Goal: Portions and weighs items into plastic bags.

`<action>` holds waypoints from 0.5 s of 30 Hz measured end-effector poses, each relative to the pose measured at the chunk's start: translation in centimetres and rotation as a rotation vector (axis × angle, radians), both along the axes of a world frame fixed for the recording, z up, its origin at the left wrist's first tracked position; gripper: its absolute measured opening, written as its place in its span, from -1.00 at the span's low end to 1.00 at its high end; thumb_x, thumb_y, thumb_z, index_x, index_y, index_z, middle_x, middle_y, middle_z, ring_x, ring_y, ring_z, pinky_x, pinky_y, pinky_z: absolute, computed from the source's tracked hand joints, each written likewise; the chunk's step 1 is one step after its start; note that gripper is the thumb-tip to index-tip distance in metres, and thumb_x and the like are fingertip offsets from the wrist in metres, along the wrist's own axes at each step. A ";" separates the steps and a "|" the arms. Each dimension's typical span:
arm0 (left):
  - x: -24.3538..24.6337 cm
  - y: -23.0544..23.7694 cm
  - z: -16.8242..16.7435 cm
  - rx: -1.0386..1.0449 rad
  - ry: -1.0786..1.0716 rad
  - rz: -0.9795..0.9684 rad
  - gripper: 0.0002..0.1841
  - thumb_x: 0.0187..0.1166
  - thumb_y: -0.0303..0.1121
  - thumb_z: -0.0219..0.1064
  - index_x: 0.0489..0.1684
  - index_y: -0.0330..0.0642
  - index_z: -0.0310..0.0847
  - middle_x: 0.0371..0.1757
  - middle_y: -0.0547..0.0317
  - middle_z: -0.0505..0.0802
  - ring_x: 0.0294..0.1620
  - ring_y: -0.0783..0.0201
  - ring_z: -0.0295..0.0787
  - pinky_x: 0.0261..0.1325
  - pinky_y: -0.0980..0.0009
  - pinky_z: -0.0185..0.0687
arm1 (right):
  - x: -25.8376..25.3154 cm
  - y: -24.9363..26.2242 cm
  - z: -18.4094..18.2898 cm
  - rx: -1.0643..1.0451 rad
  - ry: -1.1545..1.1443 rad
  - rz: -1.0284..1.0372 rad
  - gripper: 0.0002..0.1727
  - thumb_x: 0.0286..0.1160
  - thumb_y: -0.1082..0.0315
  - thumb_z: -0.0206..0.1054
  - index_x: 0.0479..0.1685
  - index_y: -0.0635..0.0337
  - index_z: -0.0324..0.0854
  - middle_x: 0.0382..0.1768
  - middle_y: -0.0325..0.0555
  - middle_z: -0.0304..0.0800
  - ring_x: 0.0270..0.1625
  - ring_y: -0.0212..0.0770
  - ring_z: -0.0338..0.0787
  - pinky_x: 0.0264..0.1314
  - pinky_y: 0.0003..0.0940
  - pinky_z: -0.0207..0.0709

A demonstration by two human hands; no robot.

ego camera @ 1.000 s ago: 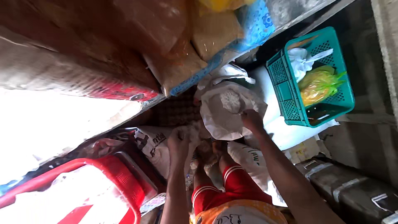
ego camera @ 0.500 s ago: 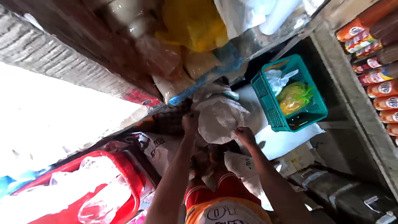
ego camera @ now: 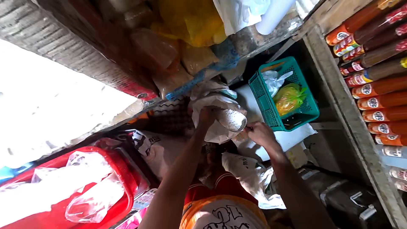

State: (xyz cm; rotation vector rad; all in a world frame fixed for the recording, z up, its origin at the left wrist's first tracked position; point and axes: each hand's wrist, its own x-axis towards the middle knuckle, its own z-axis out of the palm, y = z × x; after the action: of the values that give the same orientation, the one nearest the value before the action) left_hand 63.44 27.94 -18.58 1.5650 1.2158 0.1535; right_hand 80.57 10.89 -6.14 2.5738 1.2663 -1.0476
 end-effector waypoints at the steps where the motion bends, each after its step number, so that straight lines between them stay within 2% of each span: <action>1: 0.2 -0.3 0.1 0.014 0.033 -0.036 -0.63 0.71 0.05 0.22 0.09 0.06 0.86 -0.11 0.10 0.92 -0.10 0.09 0.87 0.07 -0.13 0.73 | -0.2 0.5 0.2 -0.004 -0.033 0.031 -0.67 0.66 -0.01 0.27 -0.18 -0.05 0.86 -0.15 0.01 0.91 -0.01 0.16 0.86 -0.03 0.41 0.61; 3: 0.4 -0.9 0.0 0.038 0.050 -0.077 -0.61 0.73 0.07 0.17 0.12 0.10 0.86 -0.09 0.08 0.93 -0.04 0.04 0.87 0.11 -0.20 0.71 | -1.1 1.6 1.1 -0.028 -0.106 0.089 -0.65 0.64 -0.02 0.27 -0.22 0.01 0.85 -0.17 0.07 0.90 -0.03 0.20 0.86 -0.08 0.41 0.61; 4: 0.6 -1.1 -0.2 0.043 0.039 -0.086 -0.60 0.75 0.06 0.15 0.11 0.09 0.86 -0.10 0.07 0.92 -0.05 0.05 0.87 0.11 -0.20 0.71 | -1.7 2.6 1.8 -0.093 -0.136 0.115 -0.61 0.64 -0.03 0.24 -0.17 0.06 0.83 -0.10 0.11 0.89 0.05 0.22 0.85 -0.01 0.41 0.60; 7: 1.1 -1.8 -1.0 0.064 0.010 -0.110 -0.58 0.78 -0.01 0.10 -0.07 -0.05 0.85 -0.21 0.02 0.89 -0.14 0.03 0.86 0.05 -0.17 0.71 | -3.6 5.3 3.6 -0.255 -0.194 0.161 -0.59 0.56 0.01 0.26 -0.06 0.22 0.73 0.01 0.23 0.84 0.16 0.30 0.81 0.06 0.42 0.58; 10: 1.7 -2.2 -2.1 0.125 -0.042 -0.090 -0.57 0.77 -0.06 0.10 -0.26 -0.13 0.82 -0.29 -0.01 0.87 -0.17 0.00 0.84 -0.01 -0.17 0.68 | -5.1 7.1 4.7 -0.316 -0.239 0.190 -0.59 0.43 0.08 0.37 0.02 0.27 0.70 0.04 0.29 0.81 0.15 0.35 0.80 -0.02 0.46 0.58; 13: 2.1 -2.2 -2.4 0.069 -0.021 -0.063 -0.61 0.78 -0.08 0.11 -0.08 -0.06 0.87 -0.19 0.00 0.91 -0.07 0.01 0.85 0.08 -0.16 0.67 | -5.6 8.3 5.1 -0.353 -0.268 0.261 -0.60 0.44 0.07 0.39 -0.05 0.28 0.71 -0.01 0.32 0.80 0.13 0.36 0.79 -0.06 0.48 0.55; 15: 2.3 -2.2 -2.6 0.037 -0.016 -0.035 -0.61 0.77 -0.04 0.12 -0.07 -0.01 0.88 -0.15 0.03 0.92 -0.04 0.03 0.86 0.11 -0.17 0.67 | -5.8 9.1 5.2 -0.371 -0.288 0.304 -0.60 0.43 0.07 0.39 -0.10 0.28 0.72 -0.03 0.31 0.80 0.11 0.37 0.79 -0.06 0.47 0.54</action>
State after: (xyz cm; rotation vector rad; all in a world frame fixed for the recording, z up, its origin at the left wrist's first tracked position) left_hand 65.72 25.78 -21.22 1.6137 1.1788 0.1664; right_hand 74.78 19.97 -0.91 2.0842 1.2053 -0.7382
